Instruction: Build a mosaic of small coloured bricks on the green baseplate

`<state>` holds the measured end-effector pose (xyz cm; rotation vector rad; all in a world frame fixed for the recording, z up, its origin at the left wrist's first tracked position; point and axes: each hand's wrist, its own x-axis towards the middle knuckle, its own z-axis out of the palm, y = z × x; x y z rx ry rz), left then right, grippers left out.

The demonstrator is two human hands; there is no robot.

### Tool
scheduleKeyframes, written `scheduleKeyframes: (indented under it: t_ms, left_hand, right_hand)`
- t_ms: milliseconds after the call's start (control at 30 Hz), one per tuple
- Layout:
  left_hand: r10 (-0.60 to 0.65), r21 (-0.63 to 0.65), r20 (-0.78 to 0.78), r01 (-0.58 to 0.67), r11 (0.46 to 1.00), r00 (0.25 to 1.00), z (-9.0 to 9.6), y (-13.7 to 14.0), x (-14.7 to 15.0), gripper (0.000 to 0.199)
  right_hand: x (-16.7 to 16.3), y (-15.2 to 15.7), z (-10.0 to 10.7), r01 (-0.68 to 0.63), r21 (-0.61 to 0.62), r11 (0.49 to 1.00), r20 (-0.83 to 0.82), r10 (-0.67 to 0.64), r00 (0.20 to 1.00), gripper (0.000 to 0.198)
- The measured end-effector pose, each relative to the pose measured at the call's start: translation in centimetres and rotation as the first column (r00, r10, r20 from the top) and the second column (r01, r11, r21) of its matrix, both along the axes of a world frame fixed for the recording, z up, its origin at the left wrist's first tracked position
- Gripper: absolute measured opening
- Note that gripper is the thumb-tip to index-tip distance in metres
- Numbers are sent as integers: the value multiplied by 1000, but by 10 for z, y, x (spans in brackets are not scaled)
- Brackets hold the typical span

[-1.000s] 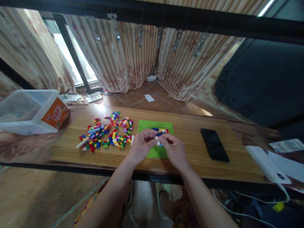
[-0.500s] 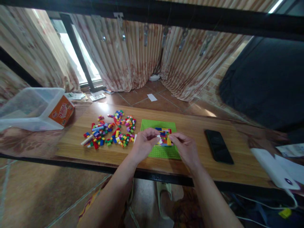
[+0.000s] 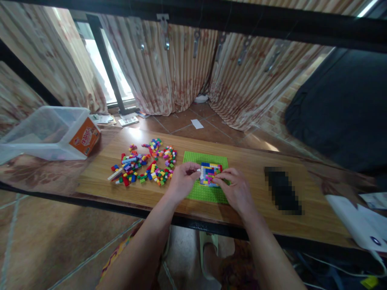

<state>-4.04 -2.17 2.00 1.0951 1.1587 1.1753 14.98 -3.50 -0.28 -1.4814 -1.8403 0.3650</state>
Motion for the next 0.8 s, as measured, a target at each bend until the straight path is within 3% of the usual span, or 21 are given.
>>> scheduleKeyframes:
  t_ms: [467,800]
  left_hand:
    - [21,13,-10,-21,1000,1000,-1,1,-3,9]
    - [14,18,-21,-13,1000,1000,-2,1,-3,9]
  right_hand:
    - [-3,9,-6,-29,-57,998,-26,28,999,20]
    - [3,3,1,41,-108,993,-115,-53,992,28]
